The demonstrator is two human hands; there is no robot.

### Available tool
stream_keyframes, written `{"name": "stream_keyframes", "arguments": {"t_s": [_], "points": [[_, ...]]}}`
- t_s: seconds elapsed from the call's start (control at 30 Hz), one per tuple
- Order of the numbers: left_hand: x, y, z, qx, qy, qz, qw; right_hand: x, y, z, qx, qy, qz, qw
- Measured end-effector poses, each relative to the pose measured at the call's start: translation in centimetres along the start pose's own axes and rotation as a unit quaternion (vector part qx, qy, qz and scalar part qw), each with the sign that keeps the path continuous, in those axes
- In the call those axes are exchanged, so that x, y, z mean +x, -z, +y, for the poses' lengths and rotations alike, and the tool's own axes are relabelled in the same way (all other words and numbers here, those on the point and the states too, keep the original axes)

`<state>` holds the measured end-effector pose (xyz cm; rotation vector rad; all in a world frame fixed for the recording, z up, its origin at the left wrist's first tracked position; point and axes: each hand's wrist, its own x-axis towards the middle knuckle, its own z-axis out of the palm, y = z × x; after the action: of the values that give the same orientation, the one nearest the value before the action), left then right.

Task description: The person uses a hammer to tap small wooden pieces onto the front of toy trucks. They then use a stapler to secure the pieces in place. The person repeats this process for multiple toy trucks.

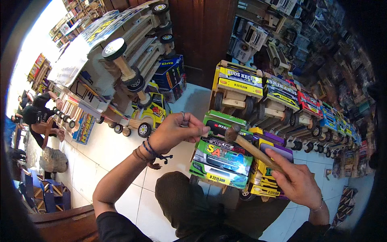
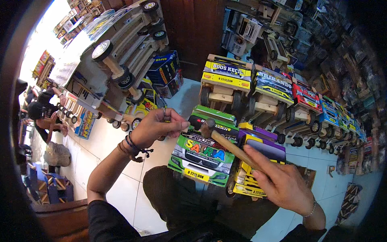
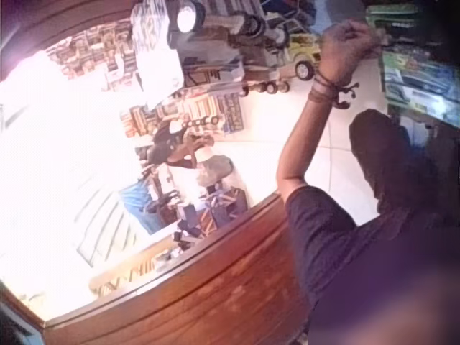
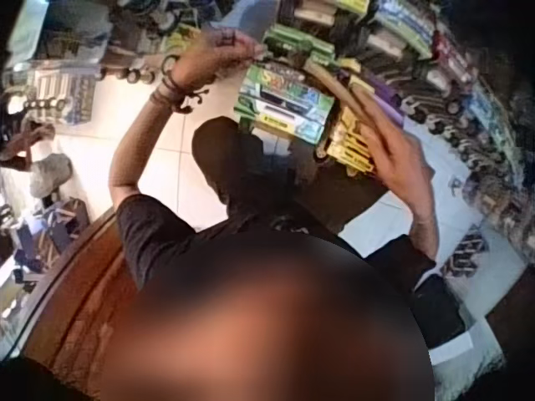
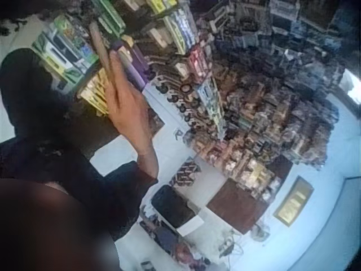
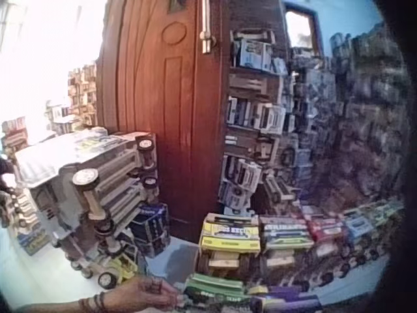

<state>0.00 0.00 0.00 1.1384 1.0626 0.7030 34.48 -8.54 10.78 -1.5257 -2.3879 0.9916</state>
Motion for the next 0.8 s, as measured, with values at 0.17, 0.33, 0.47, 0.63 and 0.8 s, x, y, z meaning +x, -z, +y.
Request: {"name": "stream_keyframes", "arguments": {"t_s": [0.17, 0.33, 0.47, 0.63, 0.8], "points": [[0.3, 0.8, -0.2, 0.003, 0.006, -0.011, 1.0, 2.1, -1.3, -0.7, -0.034, 0.054, -0.014, 0.998], [0.9, 0.9, -0.4, -0.009, -0.002, -0.023, 1.0, 2.6, -1.9, -1.0, -0.011, 0.059, -0.001, 0.998], [1.0, 1.0, -0.3, -0.01, 0.001, -0.031, 0.999, 2.2, -1.4, -1.5, -0.015, 0.011, -0.045, 0.999], [1.0, 0.9, -0.1, -0.007, 0.005, -0.031, 0.999, 2.3, -1.8, -1.2, -0.015, 0.067, 0.034, 0.997], [1.2, 0.9, 0.0, 0.002, 0.001, -0.031, 1.0, 2.2, -1.8, -0.9, -0.018, 0.048, -0.009, 0.999]]}}
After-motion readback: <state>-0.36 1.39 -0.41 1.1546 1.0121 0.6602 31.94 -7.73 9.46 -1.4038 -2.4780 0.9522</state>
